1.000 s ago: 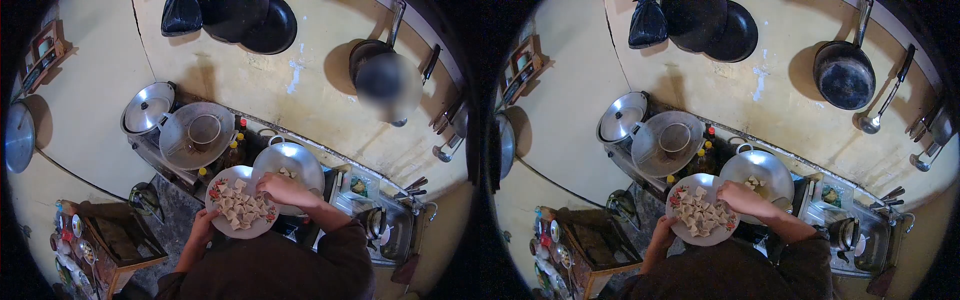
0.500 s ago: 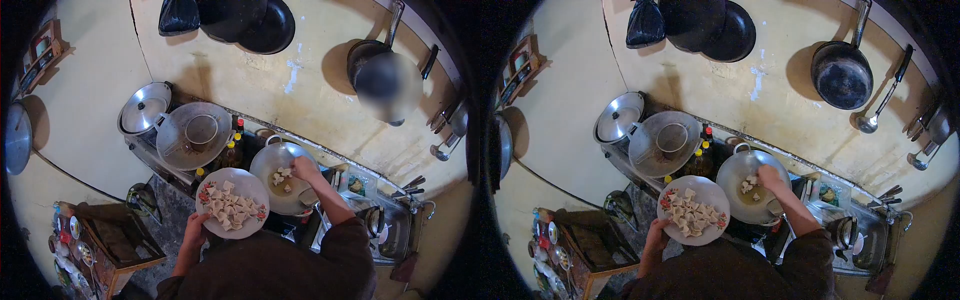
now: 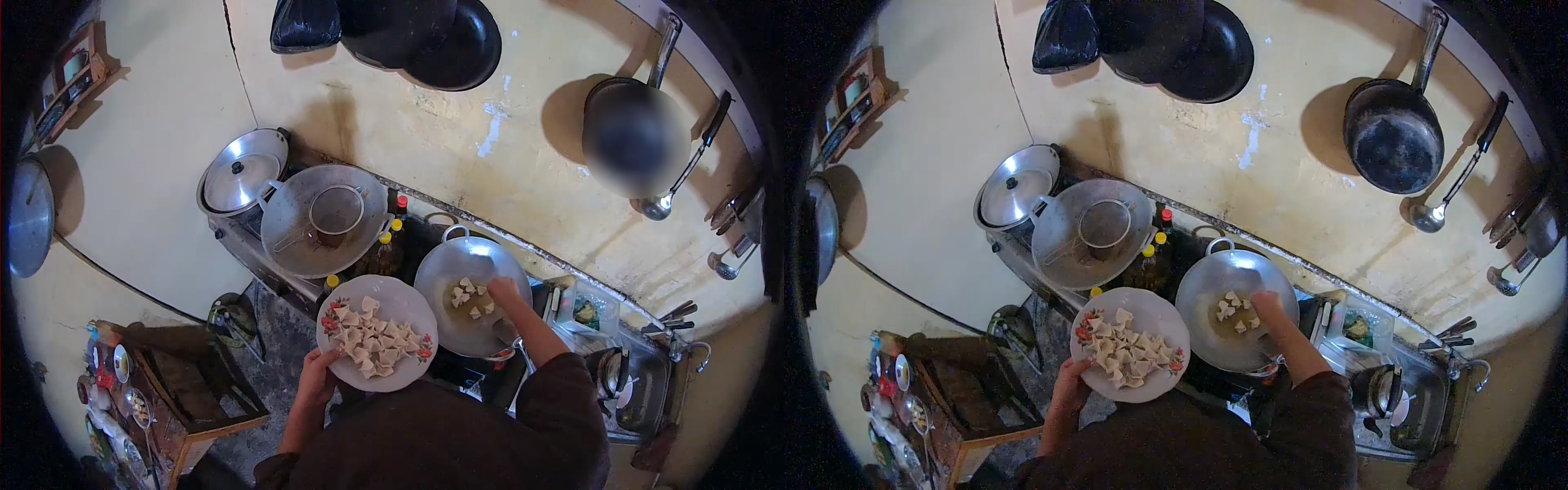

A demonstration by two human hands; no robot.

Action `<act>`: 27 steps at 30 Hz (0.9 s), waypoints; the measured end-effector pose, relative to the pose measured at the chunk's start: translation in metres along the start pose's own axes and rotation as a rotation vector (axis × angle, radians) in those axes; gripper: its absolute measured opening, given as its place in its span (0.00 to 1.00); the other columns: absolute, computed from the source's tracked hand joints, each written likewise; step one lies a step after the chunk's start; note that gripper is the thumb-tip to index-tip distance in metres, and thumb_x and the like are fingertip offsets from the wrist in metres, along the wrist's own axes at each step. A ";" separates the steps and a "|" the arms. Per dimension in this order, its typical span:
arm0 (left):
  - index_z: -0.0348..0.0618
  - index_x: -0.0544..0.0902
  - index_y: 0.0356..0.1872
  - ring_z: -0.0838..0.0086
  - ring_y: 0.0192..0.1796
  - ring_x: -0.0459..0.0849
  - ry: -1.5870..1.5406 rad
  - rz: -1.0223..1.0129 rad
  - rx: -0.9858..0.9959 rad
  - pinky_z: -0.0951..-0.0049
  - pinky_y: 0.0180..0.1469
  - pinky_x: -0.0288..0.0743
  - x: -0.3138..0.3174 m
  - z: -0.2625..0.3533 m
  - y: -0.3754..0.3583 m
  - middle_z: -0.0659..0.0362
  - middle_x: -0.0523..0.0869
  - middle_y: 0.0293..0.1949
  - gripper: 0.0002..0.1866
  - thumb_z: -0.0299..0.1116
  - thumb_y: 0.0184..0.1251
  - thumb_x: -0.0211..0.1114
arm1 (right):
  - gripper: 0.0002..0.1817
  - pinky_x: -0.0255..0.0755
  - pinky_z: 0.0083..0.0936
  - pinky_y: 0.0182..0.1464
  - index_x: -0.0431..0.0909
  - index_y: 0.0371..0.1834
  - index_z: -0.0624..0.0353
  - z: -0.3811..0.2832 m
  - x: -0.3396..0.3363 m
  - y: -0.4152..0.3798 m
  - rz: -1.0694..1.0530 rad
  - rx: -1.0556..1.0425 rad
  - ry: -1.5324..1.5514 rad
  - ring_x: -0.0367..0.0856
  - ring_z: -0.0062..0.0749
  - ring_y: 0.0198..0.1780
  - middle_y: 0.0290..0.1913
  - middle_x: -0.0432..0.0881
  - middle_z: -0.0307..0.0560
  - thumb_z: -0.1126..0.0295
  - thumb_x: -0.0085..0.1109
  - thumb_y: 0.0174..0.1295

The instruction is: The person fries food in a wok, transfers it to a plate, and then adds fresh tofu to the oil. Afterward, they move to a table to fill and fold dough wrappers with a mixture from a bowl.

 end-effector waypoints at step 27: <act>0.30 0.76 0.43 0.66 0.41 0.82 0.051 -0.136 -0.068 0.66 0.48 0.75 0.033 -0.017 0.006 0.51 0.82 0.41 0.13 0.25 0.57 0.58 | 0.12 0.73 0.27 0.37 0.78 0.39 0.59 -0.161 -0.287 -0.070 0.273 -0.597 0.937 0.81 0.39 0.34 0.35 0.81 0.51 0.70 0.62 0.50</act>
Point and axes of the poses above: each hand's wrist, its own y-axis towards the middle knuckle, its own x-axis out of the palm, z = x × y, the point moved 9 cm from there along y, towards the middle knuckle
